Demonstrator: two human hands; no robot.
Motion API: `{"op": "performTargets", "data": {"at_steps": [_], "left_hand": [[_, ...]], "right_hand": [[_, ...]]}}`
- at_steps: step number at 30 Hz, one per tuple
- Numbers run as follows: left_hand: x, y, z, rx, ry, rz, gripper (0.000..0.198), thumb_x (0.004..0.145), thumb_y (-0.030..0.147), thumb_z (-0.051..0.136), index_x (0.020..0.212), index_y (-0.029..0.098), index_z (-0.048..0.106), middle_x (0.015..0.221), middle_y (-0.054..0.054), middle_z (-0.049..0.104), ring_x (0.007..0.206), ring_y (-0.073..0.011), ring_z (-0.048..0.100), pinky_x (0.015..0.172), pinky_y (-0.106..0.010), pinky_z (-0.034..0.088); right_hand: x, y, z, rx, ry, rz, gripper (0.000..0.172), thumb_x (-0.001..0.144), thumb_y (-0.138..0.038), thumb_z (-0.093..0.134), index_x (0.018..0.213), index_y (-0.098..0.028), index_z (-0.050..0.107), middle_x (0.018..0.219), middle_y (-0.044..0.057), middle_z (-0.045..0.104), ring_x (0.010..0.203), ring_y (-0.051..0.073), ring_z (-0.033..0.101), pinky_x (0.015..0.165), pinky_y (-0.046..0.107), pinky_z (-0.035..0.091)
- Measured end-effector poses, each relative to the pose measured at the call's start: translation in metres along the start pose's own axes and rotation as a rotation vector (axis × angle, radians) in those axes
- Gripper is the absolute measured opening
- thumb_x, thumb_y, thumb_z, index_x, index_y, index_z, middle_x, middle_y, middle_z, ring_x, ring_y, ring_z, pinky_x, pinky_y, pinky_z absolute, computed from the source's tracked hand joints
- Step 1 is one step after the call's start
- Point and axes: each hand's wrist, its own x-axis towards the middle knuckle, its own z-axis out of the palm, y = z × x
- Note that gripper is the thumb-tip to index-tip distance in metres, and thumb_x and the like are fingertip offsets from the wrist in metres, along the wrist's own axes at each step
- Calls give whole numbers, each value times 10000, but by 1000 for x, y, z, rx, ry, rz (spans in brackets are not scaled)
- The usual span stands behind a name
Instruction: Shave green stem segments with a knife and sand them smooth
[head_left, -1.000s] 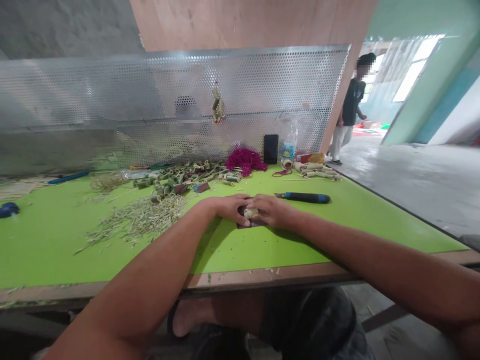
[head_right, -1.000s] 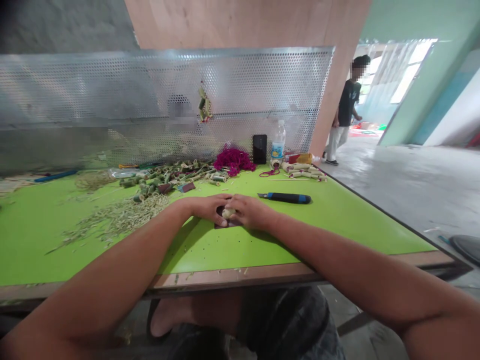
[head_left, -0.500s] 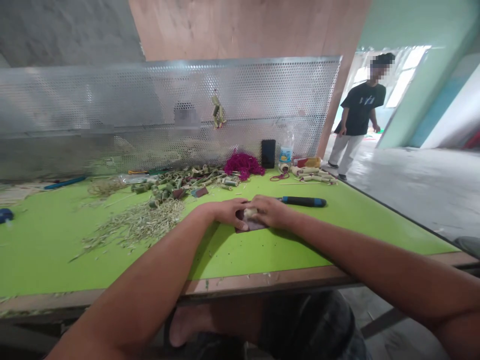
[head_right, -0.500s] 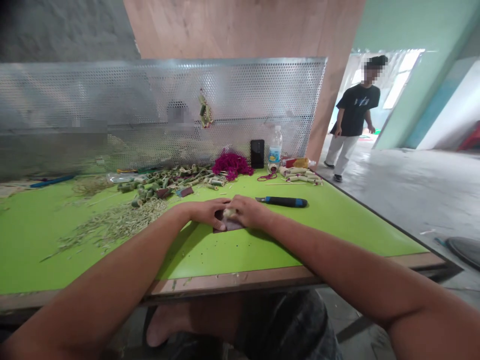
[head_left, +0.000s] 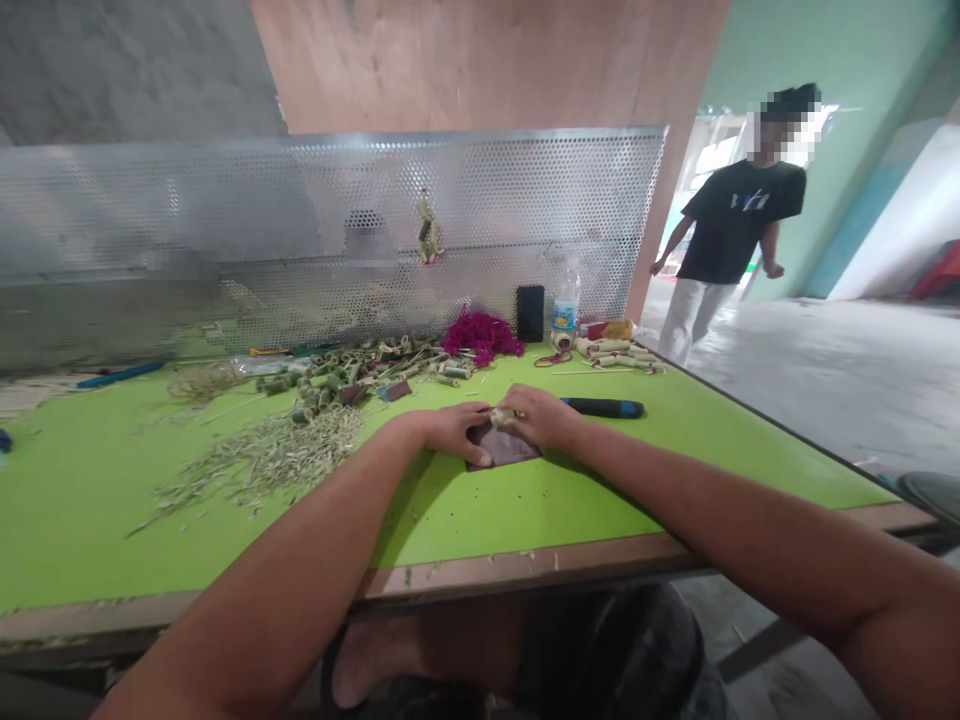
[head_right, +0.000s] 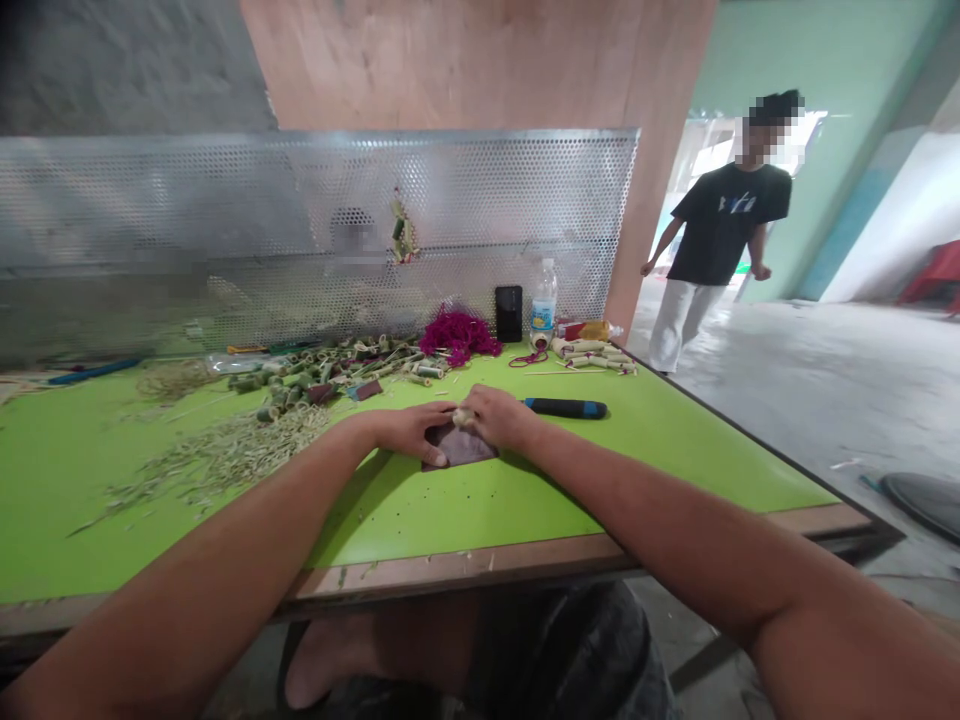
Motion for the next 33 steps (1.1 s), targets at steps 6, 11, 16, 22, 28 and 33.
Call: {"op": "performTargets", "data": {"at_steps": [6, 11, 16, 22, 28, 33], "left_hand": [[-1, 2, -1, 4, 8, 20, 952, 689, 689, 613, 1453, 199, 325, 1581, -104, 129, 1430, -318, 169, 1167, -368, 168], [-3, 5, -3, -6, 2, 9, 933, 704, 658, 622, 1468, 227, 304, 1586, -90, 119, 1427, -332, 173, 1161, -400, 185], [-3, 5, -3, -12, -3, -25, 985, 703, 683, 611, 1479, 168, 292, 1581, -138, 107, 1433, -343, 144, 1162, -410, 166], [-3, 3, -2, -35, -8, -33, 1038, 682, 740, 581, 1503, 205, 239, 1589, -111, 84, 1437, -347, 132, 1162, -428, 164], [-3, 2, -1, -39, -12, -19, 1051, 667, 755, 576, 1512, 251, 207, 1594, -76, 69, 1439, -343, 130, 1159, -431, 178], [-2, 1, 0, -27, -11, -40, 1062, 666, 758, 571, 1514, 235, 205, 1592, -86, 77, 1437, -348, 140, 1162, -421, 169]], "right_hand": [[2, -6, -5, 47, -57, 38, 159, 843, -195, 608, 969, -132, 681, 919, 99, 648, 880, 195, 579, 832, 348, 475], [-1, -2, -5, 72, -46, -28, 207, 812, -169, 641, 1008, -109, 667, 965, 118, 623, 901, 198, 569, 845, 343, 472], [-4, 5, -3, 62, -16, -7, 149, 841, -204, 612, 952, -125, 670, 888, 106, 624, 846, 204, 572, 806, 365, 484], [-4, 9, -5, 64, -45, 56, 173, 849, -218, 593, 973, -132, 678, 881, 89, 631, 821, 189, 578, 791, 346, 476], [-6, 6, -11, 90, -75, -13, 188, 824, -221, 628, 992, -152, 675, 928, 77, 643, 879, 188, 584, 834, 329, 465], [-6, 7, -15, 52, -85, 5, 179, 849, -207, 587, 987, -133, 674, 943, 97, 627, 860, 187, 576, 828, 337, 466]]}}
